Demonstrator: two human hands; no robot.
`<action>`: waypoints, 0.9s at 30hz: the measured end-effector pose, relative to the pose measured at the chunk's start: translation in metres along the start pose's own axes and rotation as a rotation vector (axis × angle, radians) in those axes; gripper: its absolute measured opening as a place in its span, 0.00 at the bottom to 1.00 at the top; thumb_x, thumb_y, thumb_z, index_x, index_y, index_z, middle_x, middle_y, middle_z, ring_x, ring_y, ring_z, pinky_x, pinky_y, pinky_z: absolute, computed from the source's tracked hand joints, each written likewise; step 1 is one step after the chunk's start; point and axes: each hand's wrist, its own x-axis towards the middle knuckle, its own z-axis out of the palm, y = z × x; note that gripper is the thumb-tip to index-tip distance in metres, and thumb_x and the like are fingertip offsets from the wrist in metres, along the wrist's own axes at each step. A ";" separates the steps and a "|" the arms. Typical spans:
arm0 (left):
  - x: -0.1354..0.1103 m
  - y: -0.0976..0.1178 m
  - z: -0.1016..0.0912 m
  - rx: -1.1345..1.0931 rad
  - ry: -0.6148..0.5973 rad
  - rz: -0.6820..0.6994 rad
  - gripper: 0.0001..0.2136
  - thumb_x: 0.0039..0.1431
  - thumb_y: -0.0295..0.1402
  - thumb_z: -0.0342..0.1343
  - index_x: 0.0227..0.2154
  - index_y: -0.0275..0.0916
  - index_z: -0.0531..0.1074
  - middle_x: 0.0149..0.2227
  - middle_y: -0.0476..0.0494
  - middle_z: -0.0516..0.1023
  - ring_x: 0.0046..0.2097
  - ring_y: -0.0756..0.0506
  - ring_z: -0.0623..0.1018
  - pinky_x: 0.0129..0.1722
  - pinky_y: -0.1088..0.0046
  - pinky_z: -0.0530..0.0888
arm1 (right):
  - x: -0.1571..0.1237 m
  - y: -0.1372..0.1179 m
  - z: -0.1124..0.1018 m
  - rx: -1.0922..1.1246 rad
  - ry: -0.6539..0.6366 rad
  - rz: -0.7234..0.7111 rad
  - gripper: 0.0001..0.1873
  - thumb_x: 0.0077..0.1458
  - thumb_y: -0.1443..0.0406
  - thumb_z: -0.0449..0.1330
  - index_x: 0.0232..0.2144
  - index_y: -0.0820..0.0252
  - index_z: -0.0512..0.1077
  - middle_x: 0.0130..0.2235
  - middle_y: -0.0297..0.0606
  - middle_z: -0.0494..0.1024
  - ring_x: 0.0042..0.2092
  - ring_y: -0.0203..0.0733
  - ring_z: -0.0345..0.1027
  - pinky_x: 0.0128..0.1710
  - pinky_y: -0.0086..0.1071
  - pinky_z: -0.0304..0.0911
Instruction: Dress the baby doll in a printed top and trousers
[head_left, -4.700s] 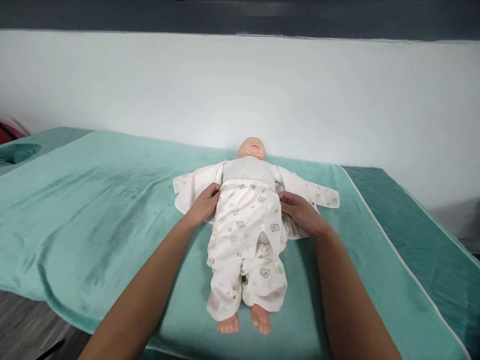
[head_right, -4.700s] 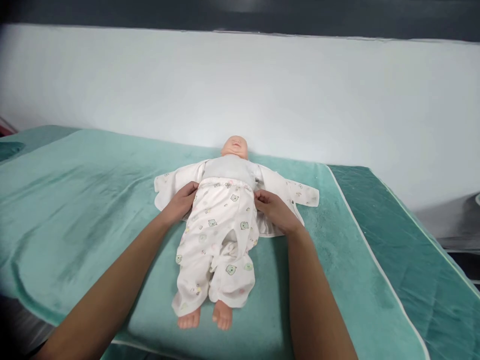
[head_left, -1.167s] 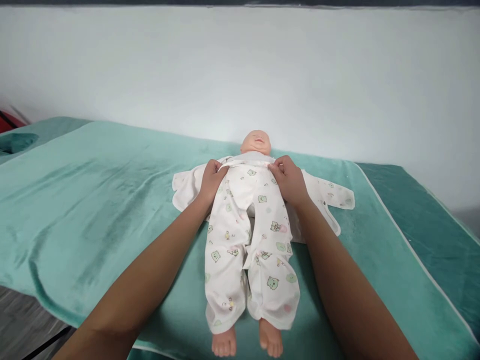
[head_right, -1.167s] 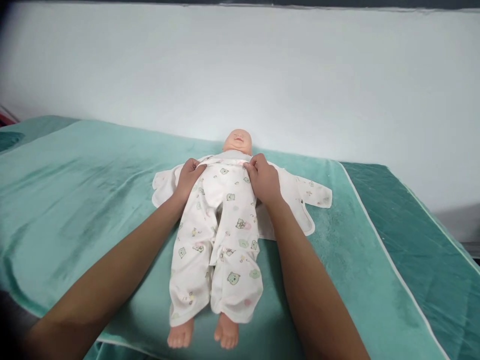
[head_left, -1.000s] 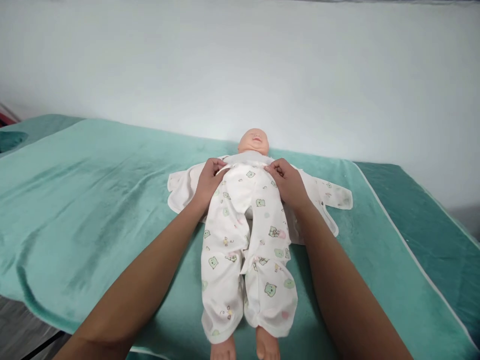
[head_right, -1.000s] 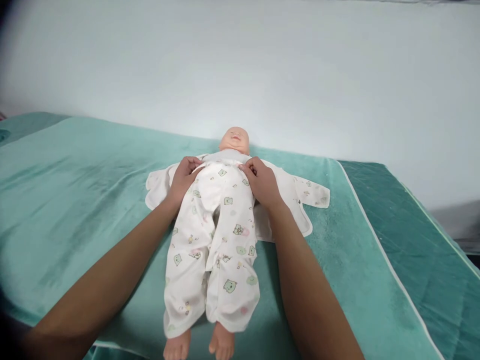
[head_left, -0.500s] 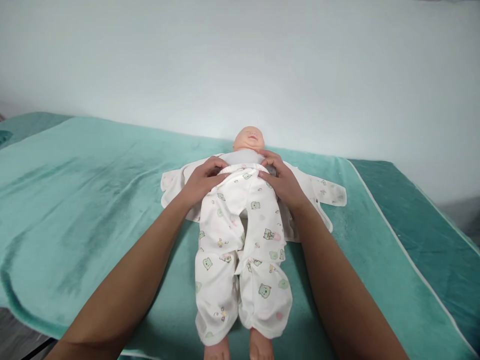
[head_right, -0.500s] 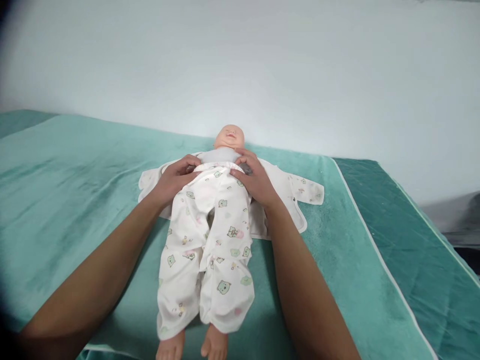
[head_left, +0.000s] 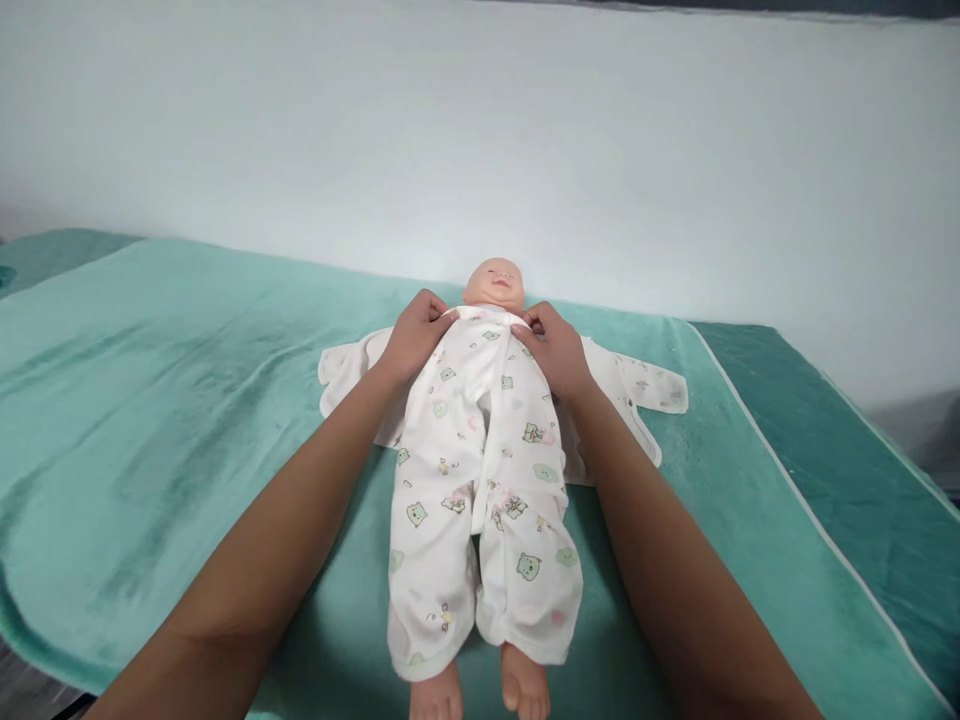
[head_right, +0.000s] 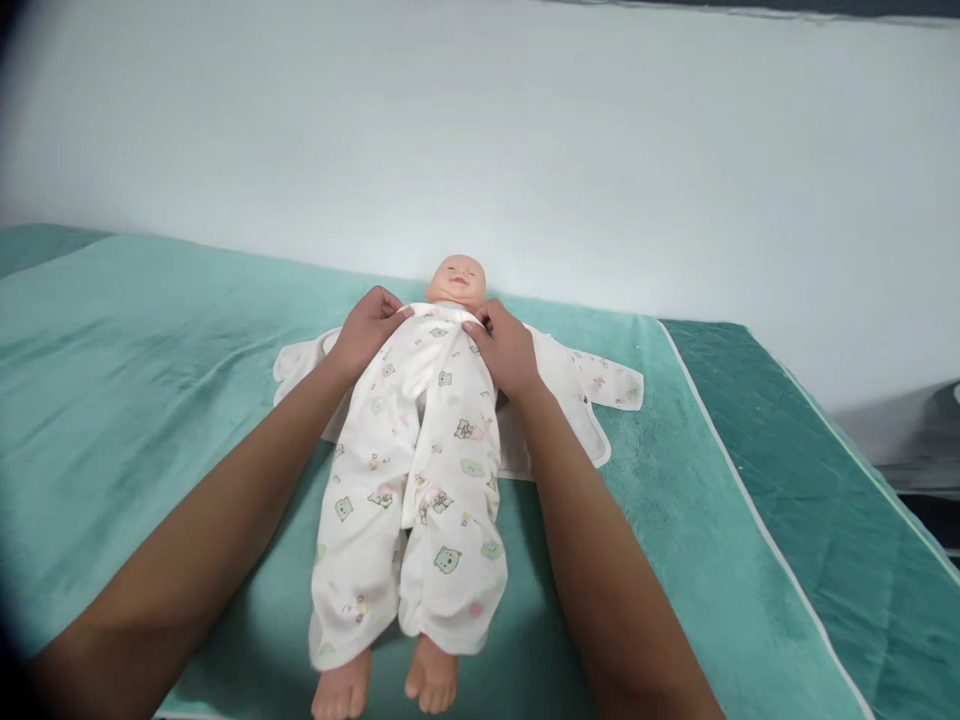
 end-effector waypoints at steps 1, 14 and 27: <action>0.002 0.000 0.000 0.010 0.007 -0.018 0.07 0.61 0.36 0.57 0.32 0.41 0.66 0.29 0.51 0.70 0.33 0.48 0.70 0.34 0.71 0.64 | 0.003 0.001 0.001 -0.028 0.012 0.005 0.09 0.59 0.56 0.57 0.31 0.53 0.64 0.36 0.32 0.77 0.38 0.44 0.68 0.41 0.37 0.60; 0.003 -0.015 0.016 0.400 0.144 0.148 0.05 0.66 0.31 0.48 0.33 0.44 0.59 0.40 0.42 0.78 0.44 0.40 0.74 0.47 0.61 0.67 | 0.023 0.012 0.008 0.033 0.033 0.054 0.10 0.56 0.59 0.58 0.28 0.54 0.62 0.31 0.31 0.73 0.35 0.41 0.65 0.38 0.36 0.58; -0.009 -0.027 0.008 0.319 0.052 0.225 0.14 0.65 0.35 0.49 0.48 0.46 0.76 0.53 0.42 0.81 0.57 0.38 0.74 0.61 0.58 0.59 | -0.001 0.017 0.000 -0.047 -0.070 -0.207 0.22 0.65 0.55 0.50 0.53 0.50 0.77 0.55 0.40 0.77 0.56 0.50 0.65 0.61 0.48 0.53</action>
